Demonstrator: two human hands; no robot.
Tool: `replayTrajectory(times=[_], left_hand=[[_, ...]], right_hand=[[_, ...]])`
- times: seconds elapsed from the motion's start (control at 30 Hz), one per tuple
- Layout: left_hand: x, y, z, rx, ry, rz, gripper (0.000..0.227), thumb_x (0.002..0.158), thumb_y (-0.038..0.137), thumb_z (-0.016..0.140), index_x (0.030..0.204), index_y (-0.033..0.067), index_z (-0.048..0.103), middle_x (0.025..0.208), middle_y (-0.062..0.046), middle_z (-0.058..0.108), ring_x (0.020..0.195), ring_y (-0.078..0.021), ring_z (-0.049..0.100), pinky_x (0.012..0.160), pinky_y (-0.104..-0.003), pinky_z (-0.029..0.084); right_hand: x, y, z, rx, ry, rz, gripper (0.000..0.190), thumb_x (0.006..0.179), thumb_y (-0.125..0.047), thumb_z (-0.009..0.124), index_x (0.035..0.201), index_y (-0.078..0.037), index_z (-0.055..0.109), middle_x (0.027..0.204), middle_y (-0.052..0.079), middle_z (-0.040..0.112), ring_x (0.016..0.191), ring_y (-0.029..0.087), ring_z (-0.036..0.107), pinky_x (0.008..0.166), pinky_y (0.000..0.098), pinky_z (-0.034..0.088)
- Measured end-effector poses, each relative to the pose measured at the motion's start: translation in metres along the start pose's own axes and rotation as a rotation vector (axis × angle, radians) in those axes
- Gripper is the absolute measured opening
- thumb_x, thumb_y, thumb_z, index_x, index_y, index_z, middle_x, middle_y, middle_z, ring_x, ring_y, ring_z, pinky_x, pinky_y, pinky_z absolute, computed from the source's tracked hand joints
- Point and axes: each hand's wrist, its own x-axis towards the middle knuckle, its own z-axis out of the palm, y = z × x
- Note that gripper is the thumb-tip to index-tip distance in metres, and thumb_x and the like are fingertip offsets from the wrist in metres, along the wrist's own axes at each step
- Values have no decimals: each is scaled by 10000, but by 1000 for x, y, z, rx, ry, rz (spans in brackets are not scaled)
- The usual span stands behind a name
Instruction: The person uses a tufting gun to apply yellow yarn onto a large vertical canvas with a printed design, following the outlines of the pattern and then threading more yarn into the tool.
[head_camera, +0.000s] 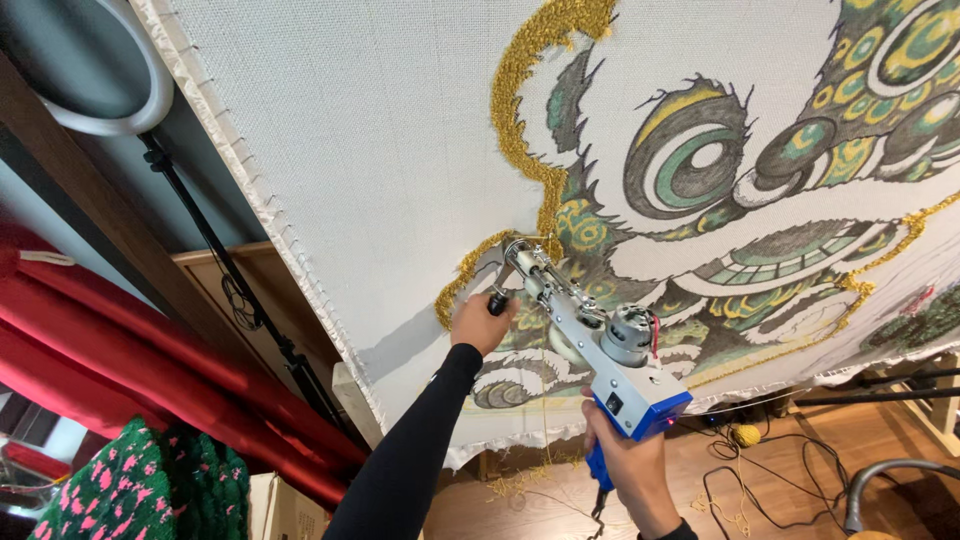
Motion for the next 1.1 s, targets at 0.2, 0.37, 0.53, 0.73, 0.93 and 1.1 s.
replayTrajectory(times=[0.2, 0.37, 0.53, 0.73, 0.93, 1.1], left_hand=[[-1, 8, -18, 129, 144, 26, 304, 840, 406, 728, 929, 120, 782, 893, -178, 742, 864, -385, 706, 778, -491, 559], [-2, 14, -23, 150, 170, 10, 262, 821, 366, 741, 928, 130, 780, 924, -168, 744, 886, -372, 706, 789, -485, 555], [-2, 21, -29, 183, 170, 11, 274, 817, 380, 757, 902, 122, 786, 907, -161, 748, 891, -365, 710, 807, -471, 561], [2, 28, -30, 168, 193, 56, 260, 821, 370, 753, 881, 118, 780, 899, -145, 749, 873, -361, 714, 778, -475, 564], [7, 24, -14, 100, 144, 30, 290, 836, 412, 754, 874, 126, 784, 843, -125, 755, 813, -333, 732, 748, -453, 576], [18, -8, 57, -506, -92, 56, 305, 863, 301, 764, 1034, 56, 700, 859, -69, 745, 754, -219, 743, 718, -391, 593]], right_hand=[[-1, -2, 9, 279, 34, 259, 172, 874, -109, 677, 952, 40, 642, 577, 76, 518, 455, 192, 512, 456, 348, 440], [3, 3, 11, 322, 47, 307, 158, 868, -128, 662, 927, 14, 627, 578, 79, 511, 459, 198, 505, 463, 364, 433], [3, 6, 16, 341, 66, 321, 161, 865, -132, 660, 916, 13, 614, 575, 81, 506, 456, 205, 496, 458, 376, 434], [6, 1, 17, 357, 78, 327, 179, 876, -142, 654, 926, 23, 604, 576, 87, 506, 475, 208, 498, 483, 377, 449], [3, -4, 6, 347, 51, 301, 211, 886, -136, 637, 1018, 29, 622, 594, 80, 502, 491, 197, 492, 489, 366, 437], [-4, -7, -24, 279, 0, 297, 304, 887, -118, 612, 1143, 44, 646, 602, 68, 488, 495, 197, 488, 488, 367, 430]])
